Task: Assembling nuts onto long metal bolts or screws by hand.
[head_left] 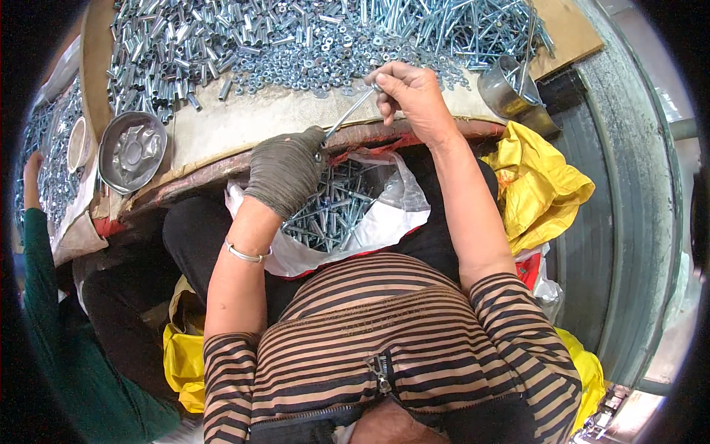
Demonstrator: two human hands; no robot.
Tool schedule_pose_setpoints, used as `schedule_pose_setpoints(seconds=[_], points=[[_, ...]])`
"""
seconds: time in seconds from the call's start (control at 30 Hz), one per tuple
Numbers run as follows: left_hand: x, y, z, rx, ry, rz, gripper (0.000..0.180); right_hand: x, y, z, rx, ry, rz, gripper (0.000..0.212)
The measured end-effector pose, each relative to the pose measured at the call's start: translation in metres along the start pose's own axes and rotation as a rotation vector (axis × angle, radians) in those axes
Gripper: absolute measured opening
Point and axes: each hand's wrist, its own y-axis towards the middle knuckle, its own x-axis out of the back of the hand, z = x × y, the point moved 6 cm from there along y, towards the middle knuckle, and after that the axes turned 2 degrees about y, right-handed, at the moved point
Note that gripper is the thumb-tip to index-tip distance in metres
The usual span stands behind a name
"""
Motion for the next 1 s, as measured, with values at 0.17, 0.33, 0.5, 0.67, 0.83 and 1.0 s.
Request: schedule_pose_setpoints(seconds=[0.17, 0.33, 0.5, 0.67, 0.83, 1.0], points=[[-0.003, 0.002, -0.004, -0.094, -0.019, -0.03, 0.017, 0.003, 0.0, 0.004, -0.043, -0.057, 0.026, 0.021], [-0.002, 0.004, 0.002, -0.09, -0.012, -0.035, 0.017, 0.002, 0.005, 0.007, -0.155, -0.091, 0.126, 0.021], [0.001, 0.01, 0.007, -0.056, -0.054, 0.0, 0.017, 0.002, 0.014, 0.004, -0.071, -0.156, 0.109, 0.021], [-0.002, 0.011, 0.014, -0.079, -0.066, -0.025, 0.017, -0.008, 0.021, 0.001, -0.115, -0.078, 0.164, 0.024], [0.006, 0.011, 0.019, -0.075, -0.138, -0.062, 0.016, -0.019, 0.027, -0.006, -0.198, 0.231, 0.212, 0.027], [0.008, 0.018, 0.029, 0.074, -0.251, -0.048, 0.017, -0.003, 0.05, -0.023, -0.057, -0.021, -0.101, 0.028]])
